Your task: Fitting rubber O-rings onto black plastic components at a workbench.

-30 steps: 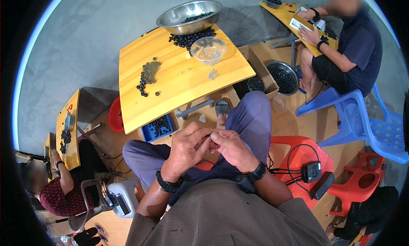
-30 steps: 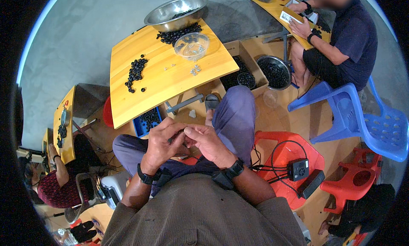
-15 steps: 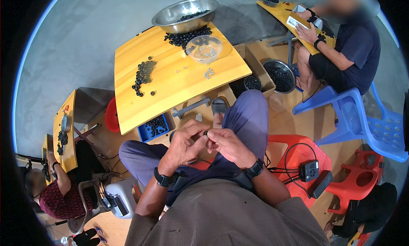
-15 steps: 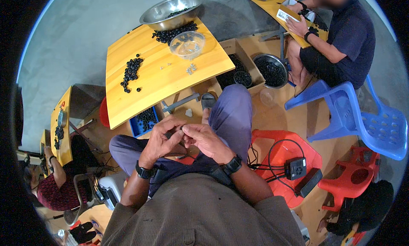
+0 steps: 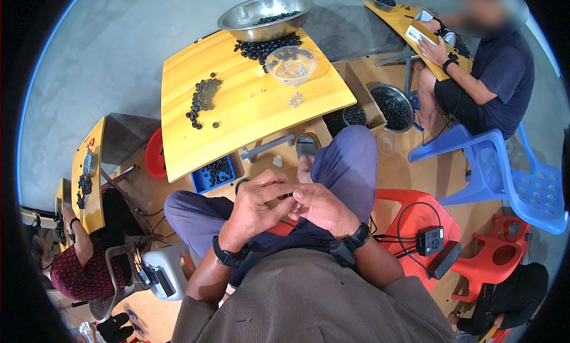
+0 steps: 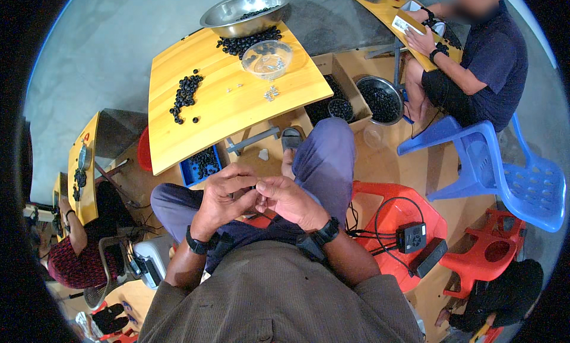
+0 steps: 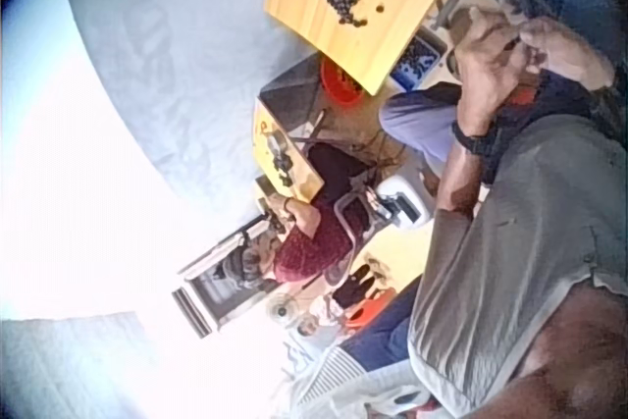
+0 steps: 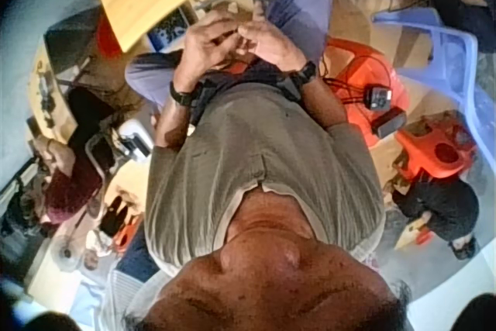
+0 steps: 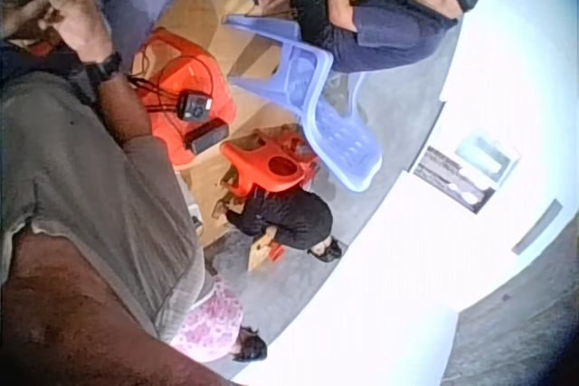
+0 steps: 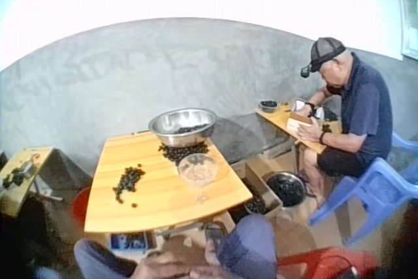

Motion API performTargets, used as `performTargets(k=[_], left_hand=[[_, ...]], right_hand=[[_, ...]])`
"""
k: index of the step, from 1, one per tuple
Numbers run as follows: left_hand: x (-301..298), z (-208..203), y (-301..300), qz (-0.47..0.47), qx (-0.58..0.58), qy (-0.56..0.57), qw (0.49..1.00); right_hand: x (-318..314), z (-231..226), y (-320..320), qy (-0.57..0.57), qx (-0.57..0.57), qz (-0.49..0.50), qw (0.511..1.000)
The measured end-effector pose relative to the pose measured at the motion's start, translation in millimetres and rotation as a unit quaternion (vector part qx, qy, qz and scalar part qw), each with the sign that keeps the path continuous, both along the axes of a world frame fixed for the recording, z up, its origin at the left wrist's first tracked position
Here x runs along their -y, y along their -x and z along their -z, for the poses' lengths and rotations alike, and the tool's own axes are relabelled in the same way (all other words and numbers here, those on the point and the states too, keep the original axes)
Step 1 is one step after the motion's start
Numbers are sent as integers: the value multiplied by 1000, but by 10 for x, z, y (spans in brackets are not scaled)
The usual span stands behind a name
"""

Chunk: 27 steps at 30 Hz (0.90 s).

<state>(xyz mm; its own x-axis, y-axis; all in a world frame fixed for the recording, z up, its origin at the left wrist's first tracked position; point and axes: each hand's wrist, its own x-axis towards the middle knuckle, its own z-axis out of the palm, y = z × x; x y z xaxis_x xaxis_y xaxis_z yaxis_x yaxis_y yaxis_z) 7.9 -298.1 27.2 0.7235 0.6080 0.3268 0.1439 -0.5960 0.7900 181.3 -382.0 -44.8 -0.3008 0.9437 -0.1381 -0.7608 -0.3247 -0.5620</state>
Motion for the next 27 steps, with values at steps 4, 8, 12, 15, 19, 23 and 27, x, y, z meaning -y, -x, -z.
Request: performTargets(k=[4,8,12,15,19,23,27], left_hand=[[-26,59,18,9,39,97,994],[-54,71,-14,31,42,125,991],[10,8,-102,-29,-2,86,996],[43,82,-162,-52,-120,192,973],[52,256,-249,-47,-28,106,993],[40,449,-312,-48,6,86,995],[-2,416,-341,-55,-45,174,982]], right_hand=[[13,-14,-3,-9,1,-15,1000],[6,-10,-4,-17,-15,-17,1000],[-4,-35,50,-45,25,-14,999],[12,8,149,-65,92,24,993],[21,-39,128,-90,197,44,975],[11,83,93,-97,212,50,971],[-13,136,33,-94,234,58,966]])
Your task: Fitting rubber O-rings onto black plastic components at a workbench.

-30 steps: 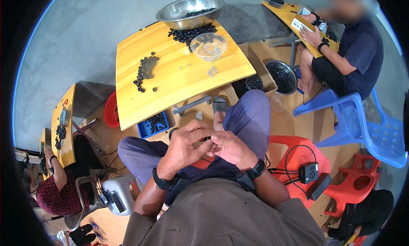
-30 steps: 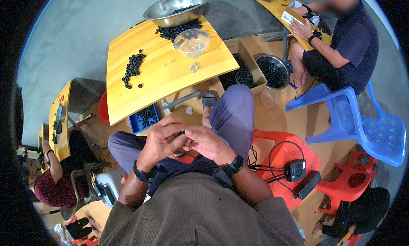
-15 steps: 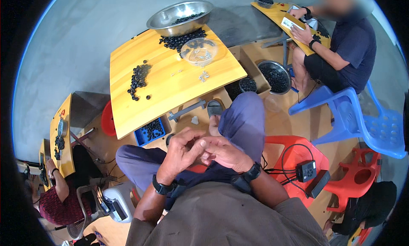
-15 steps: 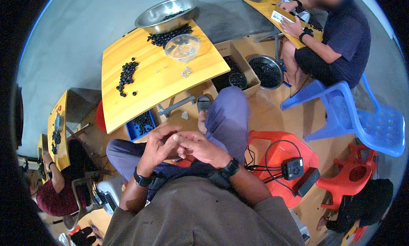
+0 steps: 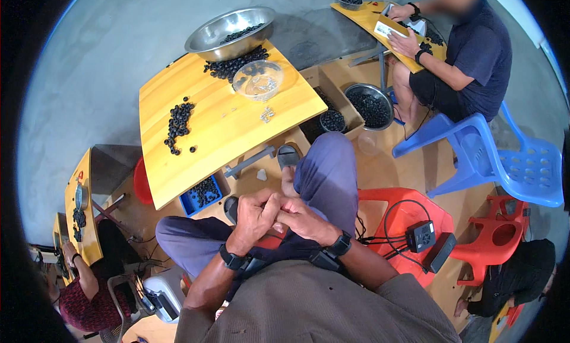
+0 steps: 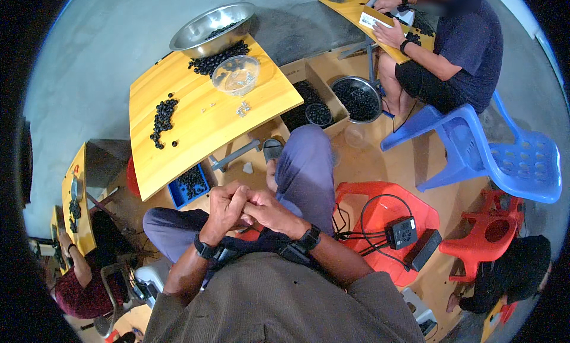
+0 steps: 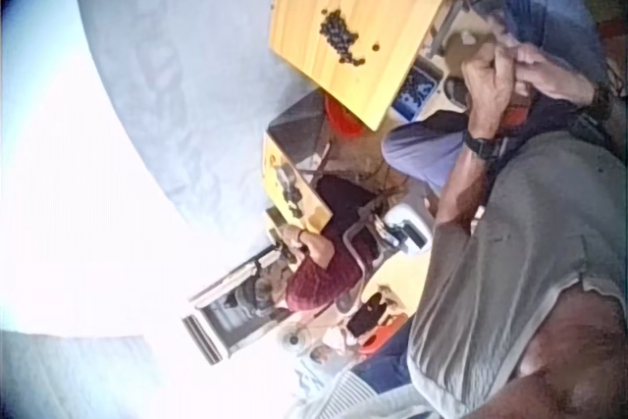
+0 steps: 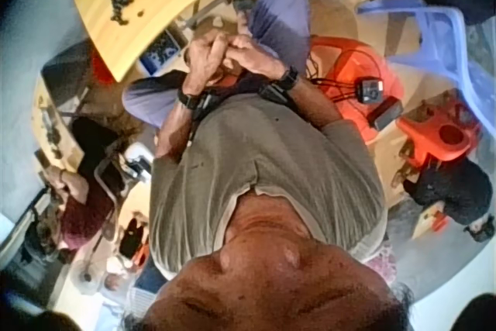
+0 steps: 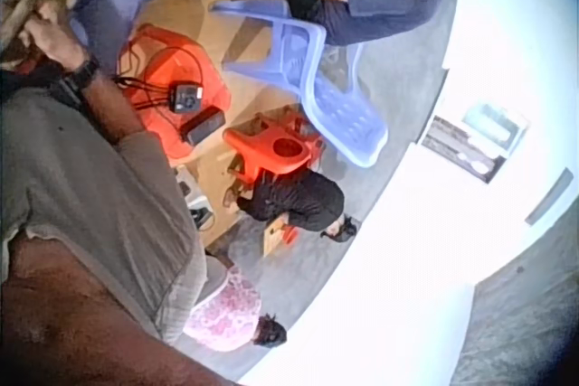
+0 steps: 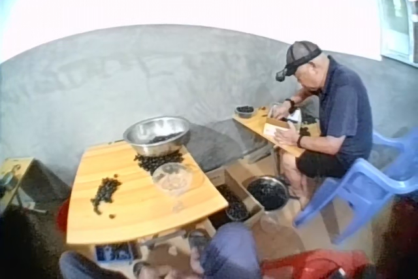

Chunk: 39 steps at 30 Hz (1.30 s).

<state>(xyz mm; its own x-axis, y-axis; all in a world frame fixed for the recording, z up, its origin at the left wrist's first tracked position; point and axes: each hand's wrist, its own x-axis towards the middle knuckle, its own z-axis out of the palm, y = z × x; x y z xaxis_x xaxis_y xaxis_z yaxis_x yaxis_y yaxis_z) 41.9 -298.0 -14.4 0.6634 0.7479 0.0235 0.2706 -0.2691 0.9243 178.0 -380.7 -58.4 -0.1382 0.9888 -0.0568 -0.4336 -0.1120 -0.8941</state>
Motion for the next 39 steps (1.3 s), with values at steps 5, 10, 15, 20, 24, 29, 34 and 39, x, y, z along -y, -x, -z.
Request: performTargets(k=[5,10,15,20,24,29,34,39], left_hand=[[15,-118,-94,3,28,23,999],[-83,-98,-159,-8,35,85,996],[-257,-152,-220,10,47,81,996],[-310,140,42,-1,0,45,999],[-285,254,195,-23,3,94,995],[-376,408,269,-37,-20,98,994],[-797,188,448,-135,-32,45,989],[-1499,79,601,-253,-119,-221,934]], right_hand=[[-21,-114,-38,-18,-18,32,999],[-139,-33,-115,3,-10,30,999],[-326,-146,-681,94,-55,192,975],[-688,-180,-1670,11,-112,316,942],[-1160,-111,-2304,93,-25,369,924],[-1595,307,-2954,206,37,364,908],[-1437,171,-2594,133,-6,423,896],[-838,-159,-1846,19,-253,199,946]])
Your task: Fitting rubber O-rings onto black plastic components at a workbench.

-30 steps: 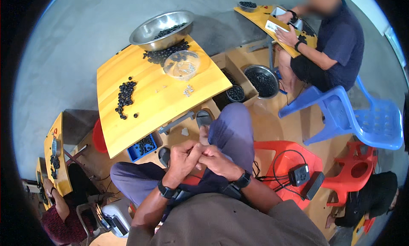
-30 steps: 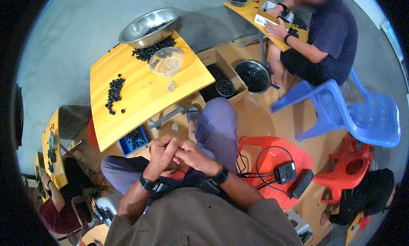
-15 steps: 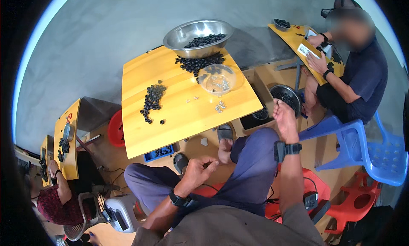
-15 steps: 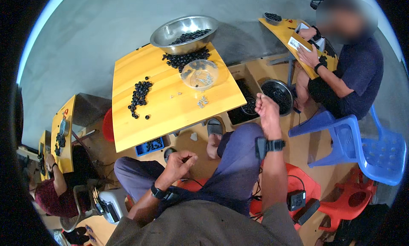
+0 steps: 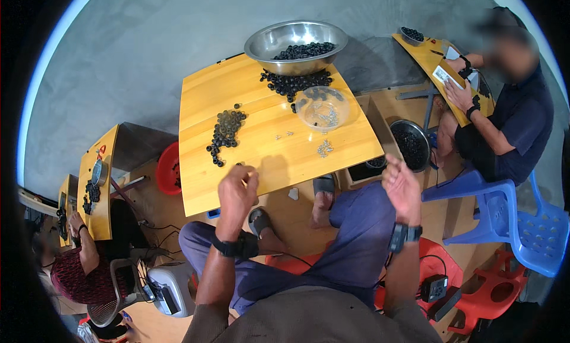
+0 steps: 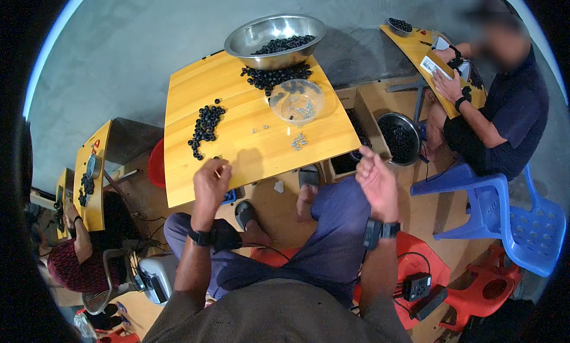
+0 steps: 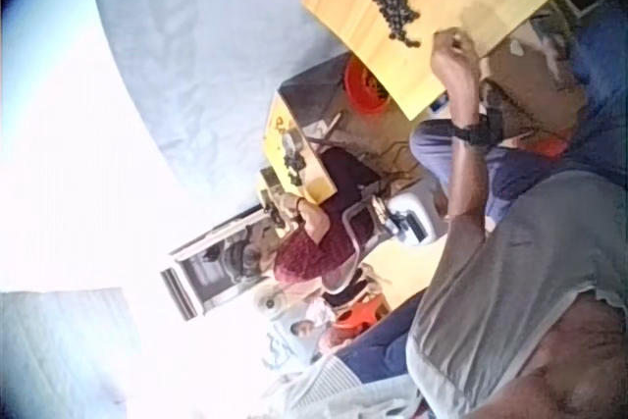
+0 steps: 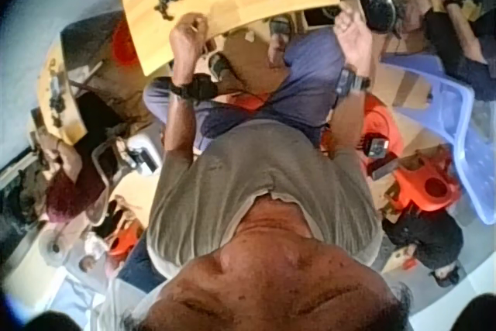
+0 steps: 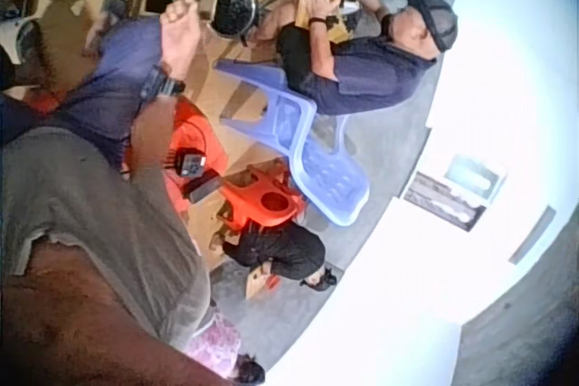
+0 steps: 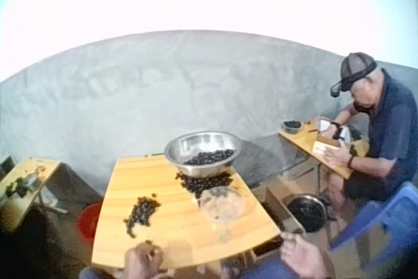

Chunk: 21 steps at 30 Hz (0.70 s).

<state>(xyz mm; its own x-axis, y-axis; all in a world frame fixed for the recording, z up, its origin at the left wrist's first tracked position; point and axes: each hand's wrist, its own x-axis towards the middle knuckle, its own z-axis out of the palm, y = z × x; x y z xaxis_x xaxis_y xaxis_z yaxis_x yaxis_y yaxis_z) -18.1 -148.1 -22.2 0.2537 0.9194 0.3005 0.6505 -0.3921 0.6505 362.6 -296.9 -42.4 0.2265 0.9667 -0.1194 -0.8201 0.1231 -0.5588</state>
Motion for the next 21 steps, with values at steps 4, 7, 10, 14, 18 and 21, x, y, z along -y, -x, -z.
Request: performTargets(k=[4,7,10,14,18,21], left_hand=[[-339,123,90,-60,-109,-77,989],[-424,282,105,-75,-150,-36,985],[-445,339,70,-62,-79,-31,994],[-403,256,-80,5,-59,3,998],[-320,295,-296,89,163,196,963],[16,112,-618,206,280,301,888]], right_hand=[[167,306,267,-54,-33,-56,996],[181,402,228,-87,-37,-30,995],[147,425,166,-107,-68,-47,991],[88,349,270,-91,-41,-64,993],[-32,231,489,-27,62,-65,996],[-118,222,670,24,166,-115,979]])
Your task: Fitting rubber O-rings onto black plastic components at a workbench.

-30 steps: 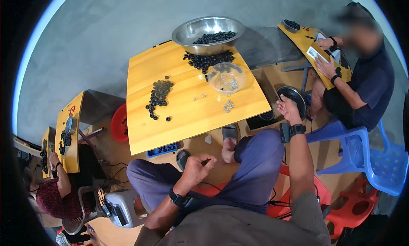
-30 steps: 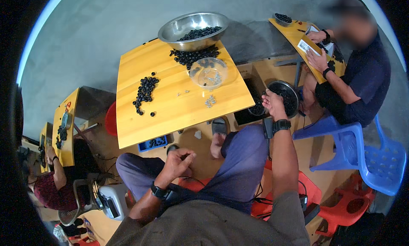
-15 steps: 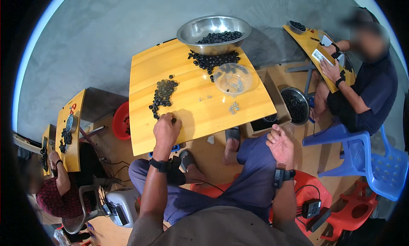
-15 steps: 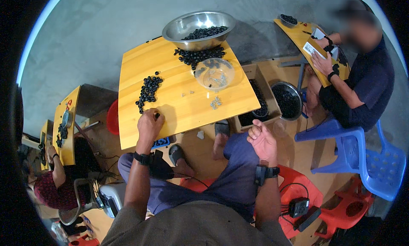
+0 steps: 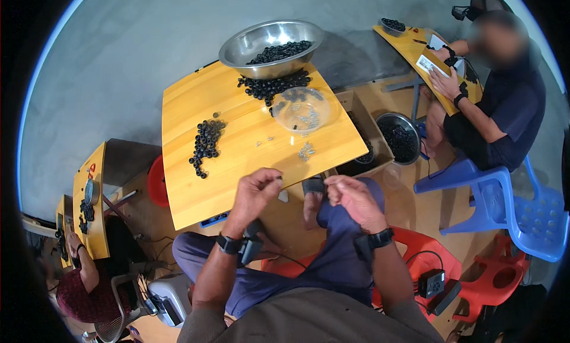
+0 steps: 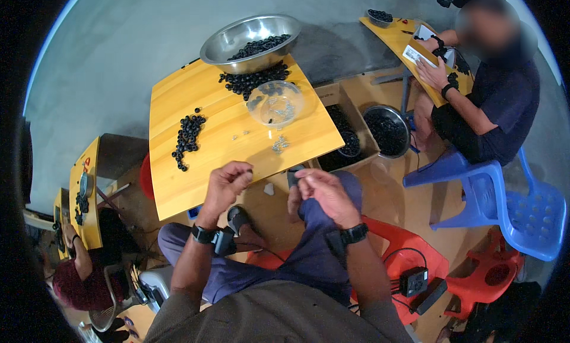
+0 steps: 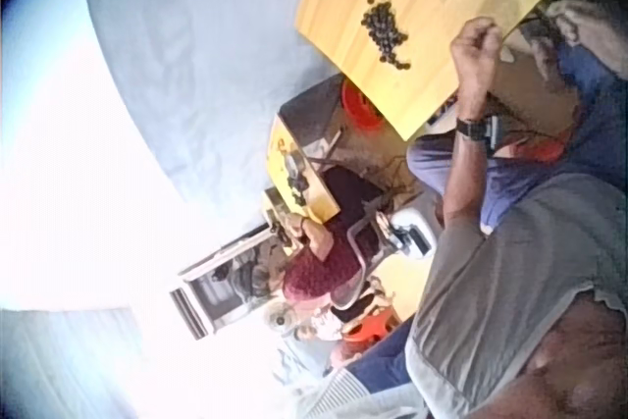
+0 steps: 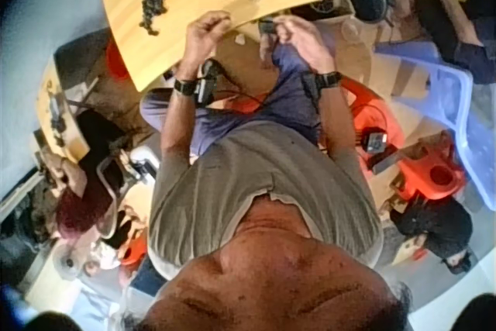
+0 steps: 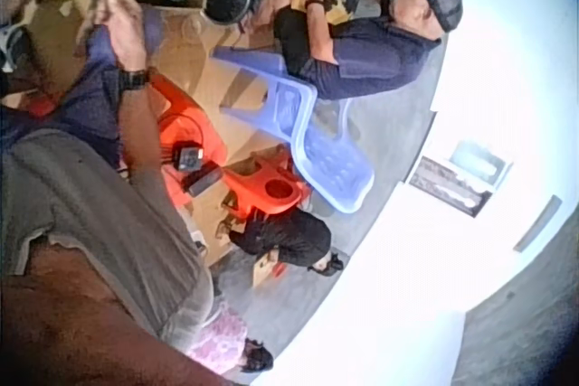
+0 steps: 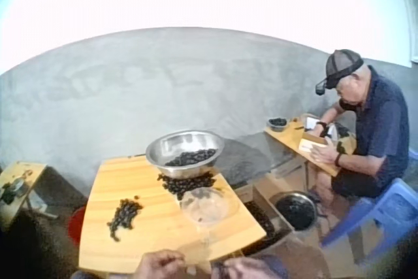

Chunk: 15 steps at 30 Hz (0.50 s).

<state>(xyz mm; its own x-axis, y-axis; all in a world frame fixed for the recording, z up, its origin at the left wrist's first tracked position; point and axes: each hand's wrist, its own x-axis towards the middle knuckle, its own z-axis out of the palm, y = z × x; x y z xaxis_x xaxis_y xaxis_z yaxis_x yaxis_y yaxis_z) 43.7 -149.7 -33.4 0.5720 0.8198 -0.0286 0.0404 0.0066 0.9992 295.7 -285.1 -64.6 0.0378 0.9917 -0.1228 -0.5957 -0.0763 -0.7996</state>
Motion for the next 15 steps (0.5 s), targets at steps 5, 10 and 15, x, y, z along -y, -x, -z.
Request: performTargets(k=[5,10,15], left_hand=[[412,-279,-355,110,15,5,994],[492,-254,-400,122,-20,-32,992],[460,-147,-462,109,-12,-129,986]], right_hand=[[-67,-29,295,41,-70,-73,994],[-45,93,337,57,-147,-93,983],[-63,137,303,35,-223,-109,968]])
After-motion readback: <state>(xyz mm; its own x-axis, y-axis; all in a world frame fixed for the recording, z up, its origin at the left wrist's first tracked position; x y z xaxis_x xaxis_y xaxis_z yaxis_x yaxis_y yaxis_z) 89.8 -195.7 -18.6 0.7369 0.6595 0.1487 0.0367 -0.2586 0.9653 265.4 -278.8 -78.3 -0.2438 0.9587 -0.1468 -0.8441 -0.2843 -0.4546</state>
